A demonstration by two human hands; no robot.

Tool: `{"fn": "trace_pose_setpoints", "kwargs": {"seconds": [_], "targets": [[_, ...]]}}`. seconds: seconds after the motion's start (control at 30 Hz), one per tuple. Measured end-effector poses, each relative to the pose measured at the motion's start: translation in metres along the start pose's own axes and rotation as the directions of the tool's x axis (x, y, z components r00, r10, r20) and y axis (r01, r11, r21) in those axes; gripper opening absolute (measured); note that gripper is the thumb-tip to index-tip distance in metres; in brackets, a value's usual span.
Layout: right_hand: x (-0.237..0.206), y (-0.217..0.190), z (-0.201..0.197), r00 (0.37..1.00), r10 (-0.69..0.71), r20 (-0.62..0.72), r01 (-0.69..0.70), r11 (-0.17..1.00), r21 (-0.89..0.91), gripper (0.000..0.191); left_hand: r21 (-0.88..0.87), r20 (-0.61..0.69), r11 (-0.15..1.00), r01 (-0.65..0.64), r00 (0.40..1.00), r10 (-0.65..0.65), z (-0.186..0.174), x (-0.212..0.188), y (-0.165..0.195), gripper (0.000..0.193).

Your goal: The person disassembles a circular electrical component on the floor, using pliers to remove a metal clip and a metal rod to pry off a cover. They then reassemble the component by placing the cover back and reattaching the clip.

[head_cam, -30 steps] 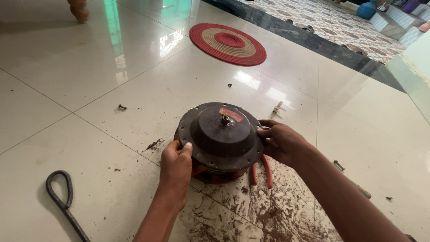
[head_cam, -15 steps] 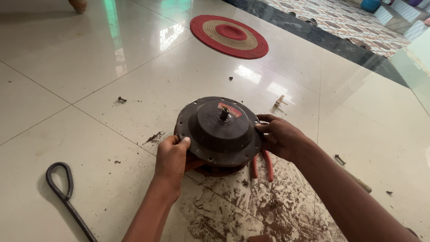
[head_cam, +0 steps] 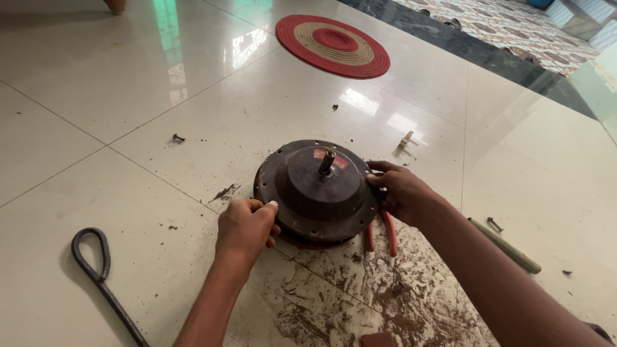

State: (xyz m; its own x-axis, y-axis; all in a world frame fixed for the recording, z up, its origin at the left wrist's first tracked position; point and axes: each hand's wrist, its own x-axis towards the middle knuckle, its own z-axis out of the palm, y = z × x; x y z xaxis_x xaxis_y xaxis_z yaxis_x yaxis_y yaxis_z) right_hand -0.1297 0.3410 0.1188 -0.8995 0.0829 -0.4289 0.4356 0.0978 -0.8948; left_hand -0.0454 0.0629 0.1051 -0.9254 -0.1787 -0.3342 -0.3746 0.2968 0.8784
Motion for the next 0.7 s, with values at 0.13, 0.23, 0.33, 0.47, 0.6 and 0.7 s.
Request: {"fn": "trace_pose_setpoints", "kwargs": {"seconds": [0.13,0.23,0.33,0.47,0.6,0.7], "targets": [[0.006,-0.002,0.002,0.999,-0.032,0.002,0.032,0.999,-0.024,0.046,0.051,0.007,0.999,0.007,1.000,-0.007,-0.001,-0.002,0.001,0.037],[0.012,-0.003,0.005,0.998,-0.053,-0.014,0.052,0.996,-0.073,0.044,0.036,0.020,0.999,0.001,1.000,-0.002,-0.001,-0.002,0.002,0.036],[0.019,-0.005,0.008,0.996,-0.082,-0.024,0.080,0.993,-0.092,0.044,0.046,0.037,0.999,0.011,0.999,-0.013,0.000,-0.003,0.002,0.036],[0.021,-0.007,0.012,0.993,-0.117,-0.001,0.116,0.990,-0.083,0.043,0.007,0.070,1.000,0.008,0.998,-0.009,0.002,-0.003,0.001,0.034],[0.016,-0.006,0.019,0.992,-0.129,-0.013,0.128,0.989,-0.067,0.043,-0.059,0.106,0.998,0.012,0.994,-0.006,0.002,-0.003,-0.001,0.034],[0.012,-0.003,0.022,0.990,-0.133,-0.036,0.129,0.987,-0.092,0.043,-0.077,0.129,0.996,0.045,0.991,-0.035,0.003,-0.002,-0.004,0.029]]}}
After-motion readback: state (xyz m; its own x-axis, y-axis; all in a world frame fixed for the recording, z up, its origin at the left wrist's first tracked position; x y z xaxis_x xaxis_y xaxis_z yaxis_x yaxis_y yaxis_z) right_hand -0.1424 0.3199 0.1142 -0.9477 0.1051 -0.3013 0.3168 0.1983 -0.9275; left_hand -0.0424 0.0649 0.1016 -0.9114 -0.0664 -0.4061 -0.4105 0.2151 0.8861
